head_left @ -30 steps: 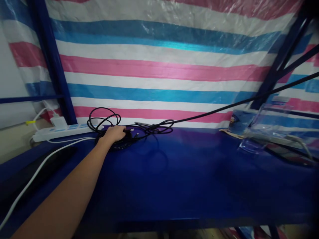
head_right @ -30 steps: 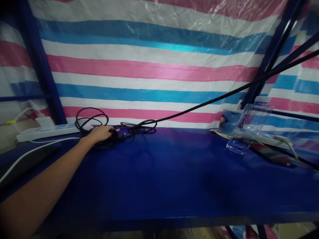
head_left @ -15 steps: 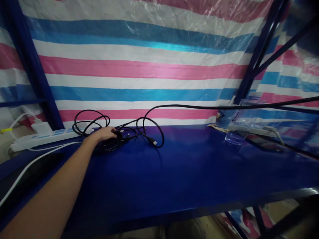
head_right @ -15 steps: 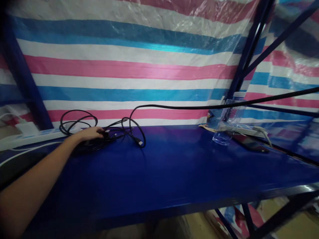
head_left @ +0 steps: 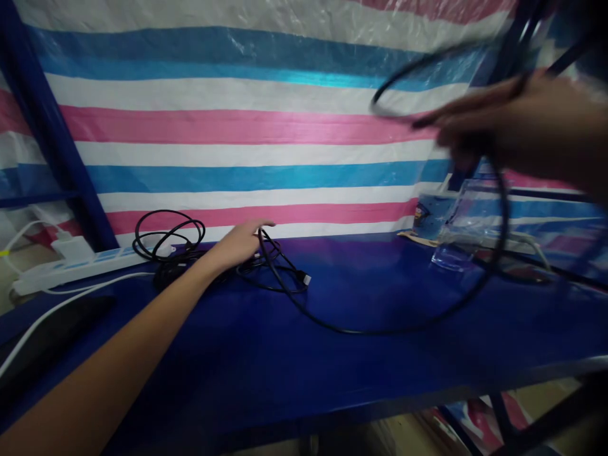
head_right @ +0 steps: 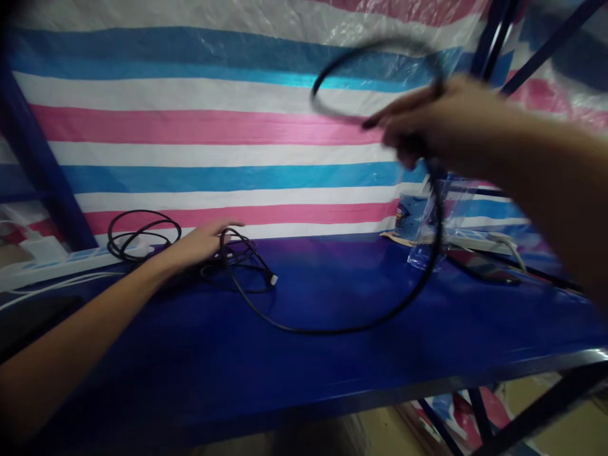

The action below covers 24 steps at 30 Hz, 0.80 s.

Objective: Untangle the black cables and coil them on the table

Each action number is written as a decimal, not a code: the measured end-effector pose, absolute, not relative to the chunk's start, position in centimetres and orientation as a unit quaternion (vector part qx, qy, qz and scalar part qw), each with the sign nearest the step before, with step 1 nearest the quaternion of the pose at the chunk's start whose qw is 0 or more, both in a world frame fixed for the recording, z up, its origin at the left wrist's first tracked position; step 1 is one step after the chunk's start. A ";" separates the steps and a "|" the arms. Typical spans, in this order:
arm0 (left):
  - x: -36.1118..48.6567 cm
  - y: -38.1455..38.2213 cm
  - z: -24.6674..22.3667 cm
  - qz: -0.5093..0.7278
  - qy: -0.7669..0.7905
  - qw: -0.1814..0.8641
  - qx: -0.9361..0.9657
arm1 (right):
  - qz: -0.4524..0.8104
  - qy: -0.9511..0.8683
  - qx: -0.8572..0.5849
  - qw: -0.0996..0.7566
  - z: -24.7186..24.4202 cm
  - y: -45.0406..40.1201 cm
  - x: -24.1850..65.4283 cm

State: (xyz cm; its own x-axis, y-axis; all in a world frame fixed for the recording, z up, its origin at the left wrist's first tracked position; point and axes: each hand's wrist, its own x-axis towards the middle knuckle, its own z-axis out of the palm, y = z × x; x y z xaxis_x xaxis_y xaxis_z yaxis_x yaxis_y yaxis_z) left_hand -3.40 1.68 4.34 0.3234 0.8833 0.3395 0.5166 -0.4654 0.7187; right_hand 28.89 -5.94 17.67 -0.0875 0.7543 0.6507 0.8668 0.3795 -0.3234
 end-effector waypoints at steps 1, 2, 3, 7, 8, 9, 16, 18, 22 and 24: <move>-3.4 2.1 4.1 0.410 0.471 0.309 0.718 | -0.072 -0.749 -0.556 0.352 16.6 -5.5 27.9; -3.5 2.4 4.1 0.435 0.482 0.365 0.667 | -0.072 -0.769 -0.560 0.300 15.3 -5.0 26.7; -3.4 2.5 4.1 0.444 0.485 0.416 0.628 | -0.087 -0.799 -0.541 0.249 13.8 -4.3 25.4; -2.6 1.4 5.4 0.393 0.499 0.484 0.602 | -0.179 -0.868 -0.433 0.165 8.2 -1.0 20.5; -2.3 1.1 5.8 0.380 0.506 0.456 0.626 | -0.197 -0.873 -0.411 0.175 7.2 -0.3 19.7; -2.2 0.9 6.3 0.369 0.511 0.413 0.658 | -0.207 -0.874 -0.394 0.194 6.4 0.4 19.0; -3.6 0.3 8.1 0.339 0.462 0.284 0.769 | -0.212 -0.844 -0.338 0.358 5.0 1.1 18.4; -4.1 -0.6 9.1 0.402 0.449 0.261 0.753 | -0.161 -0.824 -0.344 0.419 5.2 0.0 18.5; -4.4 -3.4 12.4 0.482 0.368 0.261 0.751 | 0.167 -0.758 -0.420 0.470 4.5 -2.4 18.7; -4.3 -4.6 14.0 0.499 0.333 0.245 0.762 | 0.334 -0.727 -0.413 0.435 3.7 -3.1 18.6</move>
